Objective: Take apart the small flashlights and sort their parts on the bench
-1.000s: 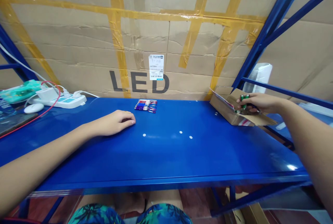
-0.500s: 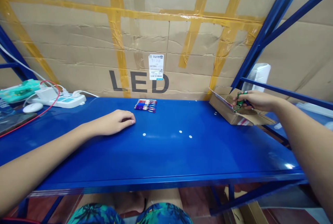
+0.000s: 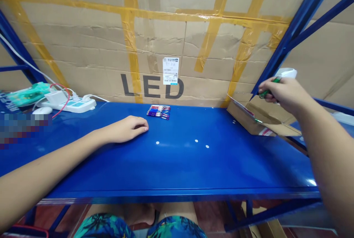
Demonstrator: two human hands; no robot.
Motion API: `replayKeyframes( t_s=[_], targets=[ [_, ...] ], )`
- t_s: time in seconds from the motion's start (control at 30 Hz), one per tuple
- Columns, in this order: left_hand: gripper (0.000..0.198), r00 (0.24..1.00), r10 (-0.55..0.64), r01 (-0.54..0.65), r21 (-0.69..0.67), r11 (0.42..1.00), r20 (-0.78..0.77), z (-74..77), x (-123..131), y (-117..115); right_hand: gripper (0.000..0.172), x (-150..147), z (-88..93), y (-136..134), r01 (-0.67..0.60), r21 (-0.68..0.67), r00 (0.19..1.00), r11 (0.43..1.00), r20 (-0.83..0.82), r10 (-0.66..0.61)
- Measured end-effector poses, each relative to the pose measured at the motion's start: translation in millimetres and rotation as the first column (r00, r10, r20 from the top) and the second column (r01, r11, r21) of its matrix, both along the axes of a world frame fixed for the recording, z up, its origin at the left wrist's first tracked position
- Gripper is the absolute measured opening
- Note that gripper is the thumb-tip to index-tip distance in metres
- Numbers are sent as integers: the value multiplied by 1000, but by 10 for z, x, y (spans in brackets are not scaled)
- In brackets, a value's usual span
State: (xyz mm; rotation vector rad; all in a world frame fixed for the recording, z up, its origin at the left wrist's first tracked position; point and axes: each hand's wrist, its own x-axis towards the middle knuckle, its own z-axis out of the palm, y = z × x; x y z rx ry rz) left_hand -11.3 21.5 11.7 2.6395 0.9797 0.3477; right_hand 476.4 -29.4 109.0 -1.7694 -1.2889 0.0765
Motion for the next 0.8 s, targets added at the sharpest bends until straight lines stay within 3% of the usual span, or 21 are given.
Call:
replayKeyframes(
  t_s=[0.07,0.13,0.17,0.2,0.3,0.4,0.53,0.6,0.7,0.8],
  targets=[
    [27,999,10,-9,-17,1000,45,-5,14,-12,2,-536,42,-47,-99,85,993,991,-54,104],
    [24,990,53,-47,-50,998,129,-20,40,-34,6,-1188,-56,-39,-349,-38,937,937,-18,348],
    [23,979,84,-72,-72,995,184,-33,57,-46,8,-1518,-153,-5,-492,-130,870,861,-39,491],
    [23,963,115,-95,-93,991,243,-49,76,-56,8,-1828,-273,48,-614,-246,786,750,-103,609],
    [27,904,155,-99,-159,982,397,-111,127,-60,11,-2529,-649,276,-830,-289,553,477,-326,767],
    [29,852,157,-7,-288,958,499,-162,142,-19,23,-2842,-879,457,-903,-218,430,371,-486,761],
    [47,781,231,65,-442,894,581,-170,125,39,27,-2909,-953,475,-965,-112,254,236,-612,749],
    [48,778,222,88,-451,888,588,-160,118,47,24,-2902,-974,439,-970,-61,210,234,-689,694],
    [36,816,170,98,-421,902,553,-152,108,42,15,-2887,-1035,414,-945,33,168,324,-804,571],
    [25,856,149,67,-392,917,495,-156,93,40,31,-2859,-1102,430,-938,78,120,337,-840,530]
  ],
)
